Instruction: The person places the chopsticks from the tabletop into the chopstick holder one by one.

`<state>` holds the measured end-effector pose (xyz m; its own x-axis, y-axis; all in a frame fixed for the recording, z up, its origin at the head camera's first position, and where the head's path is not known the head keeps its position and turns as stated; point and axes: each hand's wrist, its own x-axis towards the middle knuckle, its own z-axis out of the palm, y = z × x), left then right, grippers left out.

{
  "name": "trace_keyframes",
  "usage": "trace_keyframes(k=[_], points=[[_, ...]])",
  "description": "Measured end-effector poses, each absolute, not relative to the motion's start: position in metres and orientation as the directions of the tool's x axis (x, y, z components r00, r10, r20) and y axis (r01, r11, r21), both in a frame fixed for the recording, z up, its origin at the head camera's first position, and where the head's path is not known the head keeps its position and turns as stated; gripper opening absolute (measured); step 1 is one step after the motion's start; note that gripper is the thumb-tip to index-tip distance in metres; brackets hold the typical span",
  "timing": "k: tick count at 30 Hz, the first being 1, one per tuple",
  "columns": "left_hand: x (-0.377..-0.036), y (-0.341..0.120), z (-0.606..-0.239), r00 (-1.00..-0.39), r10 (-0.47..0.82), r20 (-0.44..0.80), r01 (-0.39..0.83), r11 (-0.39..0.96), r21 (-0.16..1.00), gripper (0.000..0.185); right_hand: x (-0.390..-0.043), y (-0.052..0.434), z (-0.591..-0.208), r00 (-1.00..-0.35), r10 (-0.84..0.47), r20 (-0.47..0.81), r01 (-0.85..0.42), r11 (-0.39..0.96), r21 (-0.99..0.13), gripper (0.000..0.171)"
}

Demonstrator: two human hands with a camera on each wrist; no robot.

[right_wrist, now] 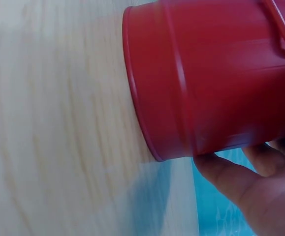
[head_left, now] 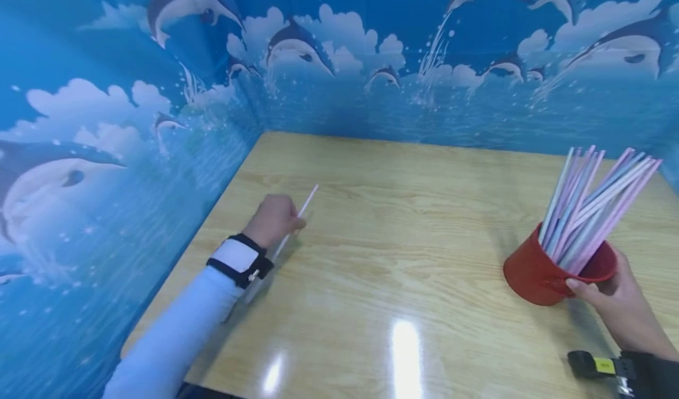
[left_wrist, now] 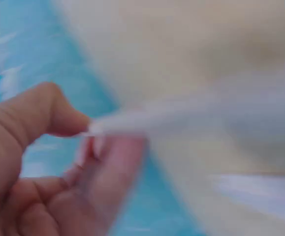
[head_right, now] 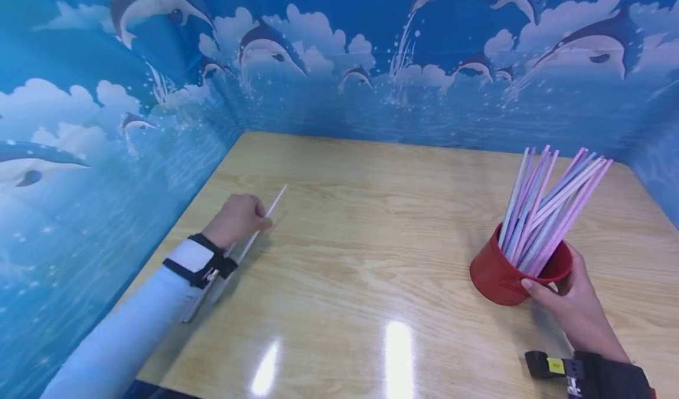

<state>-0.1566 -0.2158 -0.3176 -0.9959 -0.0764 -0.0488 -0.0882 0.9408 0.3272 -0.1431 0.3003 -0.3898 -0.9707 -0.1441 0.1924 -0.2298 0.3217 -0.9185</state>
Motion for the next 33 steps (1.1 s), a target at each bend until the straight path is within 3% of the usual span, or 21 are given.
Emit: trace_keyframes(k=[3, 5, 7, 9, 12, 14, 16, 19, 23, 27, 30, 33], points=[[-0.175, -0.188, -0.271, -0.994, 0.008, 0.106, 0.062, 0.853, 0.519, 0.011, -0.143, 0.3, -0.39, -0.967, -0.159, 0.198, -0.237, 0.282, -0.93, 0.075], [-0.186, -0.159, -0.235, -0.956, 0.075, 0.282, 0.238, 0.761, 0.603, 0.01, -0.142, 0.302, -0.39, -0.969, -0.158, 0.19, -0.222, 0.223, -0.949, 0.074], [-0.191, -0.123, -0.202, -0.877, 0.133, 0.463, 0.44, 0.609, 0.66, 0.011, -0.142, 0.302, -0.389, -0.975, -0.145, 0.169, -0.201, 0.245, -0.948, 0.074], [-0.189, -0.085, -0.176, -0.759, 0.185, 0.624, 0.631, 0.442, 0.637, 0.013, -0.14, 0.303, -0.389, -0.979, -0.135, 0.153, -0.185, 0.266, -0.946, 0.073], [-0.182, -0.032, -0.155, -0.624, 0.26, 0.737, 0.782, 0.193, 0.593, 0.016, -0.138, 0.301, -0.388, -0.98, -0.135, 0.145, -0.175, 0.252, -0.952, 0.072], [-0.178, -0.002, -0.152, -0.615, 0.315, 0.723, 0.782, 0.122, 0.611, 0.017, -0.138, 0.3, -0.386, -0.976, -0.155, 0.154, -0.179, 0.158, -0.971, 0.072], [-0.176, 0.024, -0.158, -0.659, 0.372, 0.653, 0.732, 0.119, 0.671, 0.02, -0.138, 0.299, -0.384, -0.973, -0.17, 0.157, -0.179, 0.127, -0.976, 0.072], [-0.178, 0.058, -0.177, -0.732, 0.465, 0.498, 0.641, 0.221, 0.735, 0.022, -0.139, 0.298, -0.381, -0.974, -0.179, 0.141, -0.167, 0.141, -0.976, 0.072], [-0.187, 0.092, -0.216, -0.774, 0.552, 0.31, 0.566, 0.383, 0.73, 0.022, -0.14, 0.298, -0.38, -0.98, -0.167, 0.112, -0.153, 0.261, -0.953, 0.072], [-0.194, 0.114, -0.25, -0.832, 0.538, 0.132, 0.454, 0.525, 0.72, 0.018, -0.14, 0.296, -0.381, -0.974, -0.177, 0.138, -0.181, 0.254, -0.95, 0.072], [-0.197, 0.122, -0.265, -0.861, 0.506, 0.053, 0.412, 0.632, 0.657, 0.012, -0.14, 0.296, -0.381, -0.968, -0.191, 0.163, -0.201, 0.202, -0.958, 0.073], [-0.201, 0.122, -0.273, -0.875, 0.483, 0.014, 0.399, 0.705, 0.586, 0.005, -0.139, 0.297, -0.381, -0.975, -0.177, 0.138, -0.181, 0.262, -0.948, 0.073]])
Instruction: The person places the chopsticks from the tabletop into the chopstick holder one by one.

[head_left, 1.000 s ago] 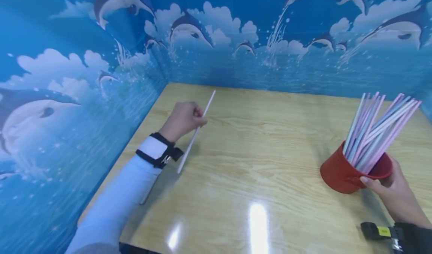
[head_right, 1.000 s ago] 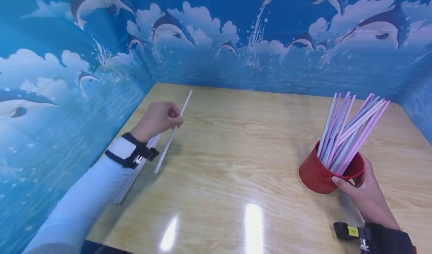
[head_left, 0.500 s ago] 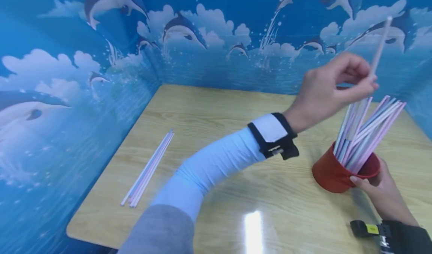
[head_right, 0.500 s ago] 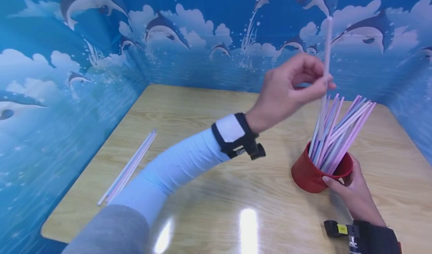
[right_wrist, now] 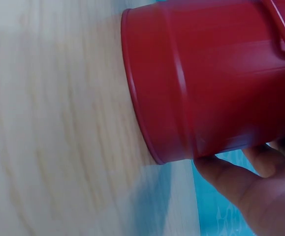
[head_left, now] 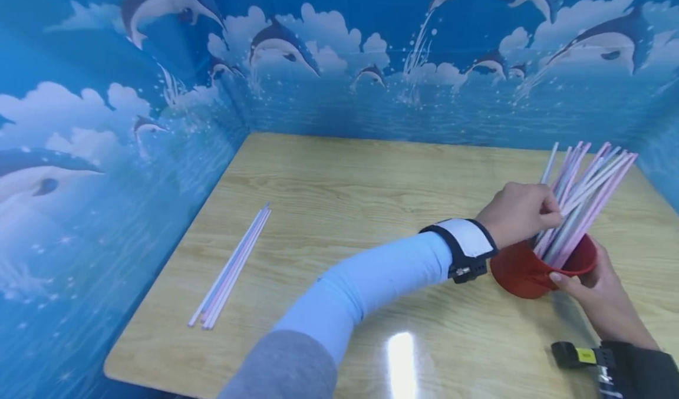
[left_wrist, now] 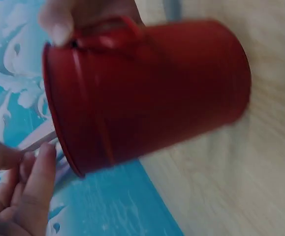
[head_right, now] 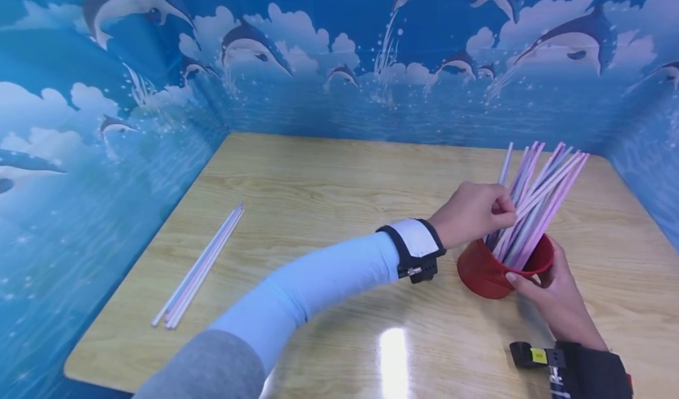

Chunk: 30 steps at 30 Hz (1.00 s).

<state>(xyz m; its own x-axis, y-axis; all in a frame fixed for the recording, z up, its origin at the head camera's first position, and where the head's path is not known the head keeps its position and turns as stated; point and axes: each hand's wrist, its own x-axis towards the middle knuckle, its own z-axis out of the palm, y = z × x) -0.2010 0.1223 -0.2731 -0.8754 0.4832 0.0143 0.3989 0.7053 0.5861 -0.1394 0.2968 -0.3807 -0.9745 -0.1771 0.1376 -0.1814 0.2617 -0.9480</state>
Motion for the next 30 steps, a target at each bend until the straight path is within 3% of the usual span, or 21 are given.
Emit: trace_keyframes(k=[5, 10, 16, 20, 23, 27, 30], points=[[-0.209, 0.09, -0.273, -0.857, 0.515, 0.012, 0.452, 0.74, 0.498, 0.005, -0.141, 0.294, -0.381, -0.982, -0.165, 0.093, -0.144, 0.332, -0.932, 0.074], [-0.212, 0.006, -0.273, -0.881, 0.473, 0.029, 0.45, 0.816, 0.362, 0.005, -0.141, 0.296, -0.383, -0.971, -0.193, 0.143, -0.184, 0.215, -0.959, 0.073], [-0.195, -0.125, -0.292, -0.977, 0.144, -0.157, 0.129, 0.986, 0.101, 0.018, -0.14, 0.301, -0.385, -0.968, -0.171, 0.184, -0.22, 0.226, -0.949, 0.073], [-0.174, -0.194, -0.315, -0.955, -0.094, -0.28, -0.092, 0.996, -0.022, 0.022, -0.139, 0.306, -0.391, -0.99, -0.095, 0.101, -0.134, 0.463, -0.876, 0.075], [-0.155, -0.227, -0.329, -0.926, -0.201, -0.32, -0.195, 0.979, -0.051, 0.027, -0.141, 0.308, -0.395, -0.993, -0.078, 0.094, -0.122, 0.555, -0.823, 0.076], [-0.138, -0.248, -0.341, -0.923, -0.222, -0.315, -0.226, 0.974, -0.025, 0.024, -0.144, 0.305, -0.393, -0.964, -0.15, 0.22, -0.254, 0.277, -0.927, 0.073], [-0.133, -0.252, -0.346, -0.925, -0.228, -0.303, -0.229, 0.973, -0.031, 0.022, -0.146, 0.301, -0.393, -0.953, -0.173, 0.25, -0.279, 0.17, -0.945, 0.072]])
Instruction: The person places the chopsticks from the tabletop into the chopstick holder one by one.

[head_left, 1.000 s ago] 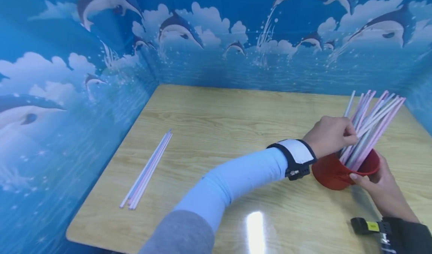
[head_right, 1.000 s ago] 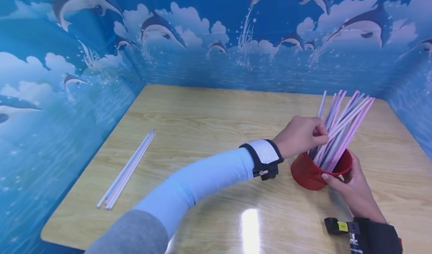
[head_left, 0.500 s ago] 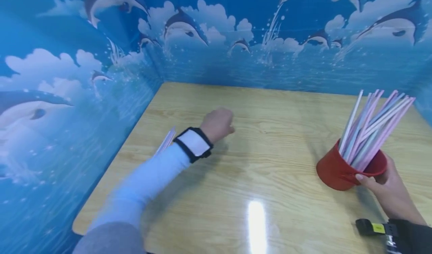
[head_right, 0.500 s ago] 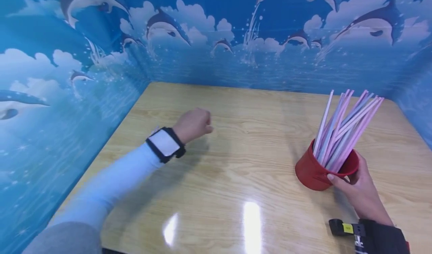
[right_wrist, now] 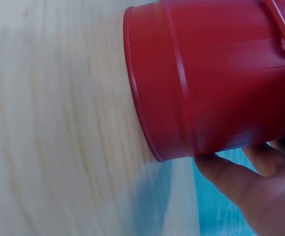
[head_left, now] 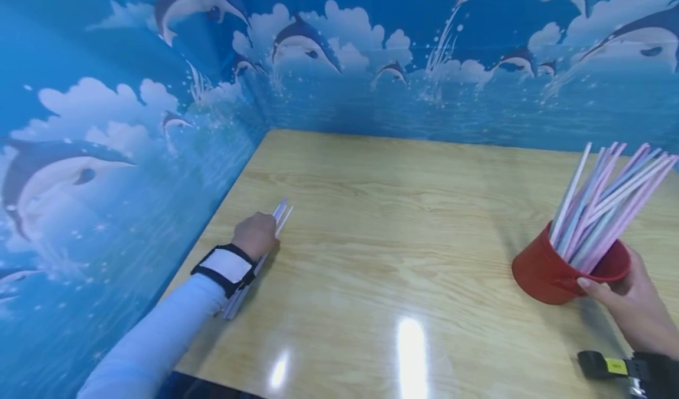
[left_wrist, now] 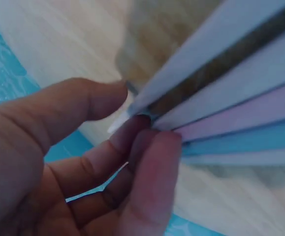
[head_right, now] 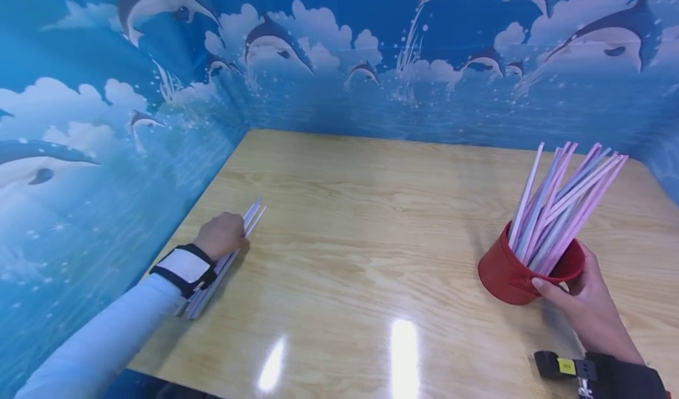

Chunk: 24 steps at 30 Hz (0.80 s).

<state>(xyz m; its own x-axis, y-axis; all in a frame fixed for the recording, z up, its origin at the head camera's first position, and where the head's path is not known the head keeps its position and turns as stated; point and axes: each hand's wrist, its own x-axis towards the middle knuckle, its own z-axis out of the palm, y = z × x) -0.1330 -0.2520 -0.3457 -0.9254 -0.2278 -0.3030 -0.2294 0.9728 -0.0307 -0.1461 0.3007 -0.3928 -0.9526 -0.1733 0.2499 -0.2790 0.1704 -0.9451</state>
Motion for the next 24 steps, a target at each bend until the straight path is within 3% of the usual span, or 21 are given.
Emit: trace_keyframes(k=[7, 10, 13, 16, 19, 23, 24], points=[[-0.138, -0.24, -0.352, -0.958, -0.166, -0.233, -0.178, 0.983, 0.032, 0.021, -0.144, 0.305, -0.396, -0.988, -0.091, 0.126, -0.154, 0.487, -0.86, 0.074], [-0.148, -0.229, -0.341, -0.978, -0.12, -0.172, -0.154, 0.969, 0.194, 0.02, -0.144, 0.306, -0.398, -0.993, -0.074, 0.095, -0.12, 0.553, -0.824, 0.075], [-0.169, -0.207, -0.311, -0.999, -0.035, -0.039, -0.048, 0.92, 0.39, 0.015, -0.143, 0.308, -0.397, -0.99, -0.086, 0.115, -0.144, 0.55, -0.823, 0.075], [-0.19, -0.172, -0.267, -0.988, 0.074, 0.135, 0.139, 0.803, 0.579, 0.01, -0.143, 0.308, -0.395, -0.989, -0.071, 0.127, -0.145, 0.556, -0.818, 0.075], [-0.197, -0.125, -0.215, -0.941, 0.173, 0.289, 0.334, 0.586, 0.738, 0.011, -0.143, 0.306, -0.393, -0.984, -0.11, 0.143, -0.177, 0.439, -0.881, 0.075], [-0.186, -0.056, -0.16, -0.84, 0.295, 0.456, 0.527, 0.236, 0.817, 0.013, -0.142, 0.302, -0.389, -0.973, -0.164, 0.165, -0.202, 0.245, -0.948, 0.073], [-0.183, -0.039, -0.151, -0.815, 0.32, 0.483, 0.552, 0.173, 0.816, 0.014, -0.142, 0.301, -0.388, -0.974, -0.166, 0.157, -0.196, 0.254, -0.947, 0.073]])
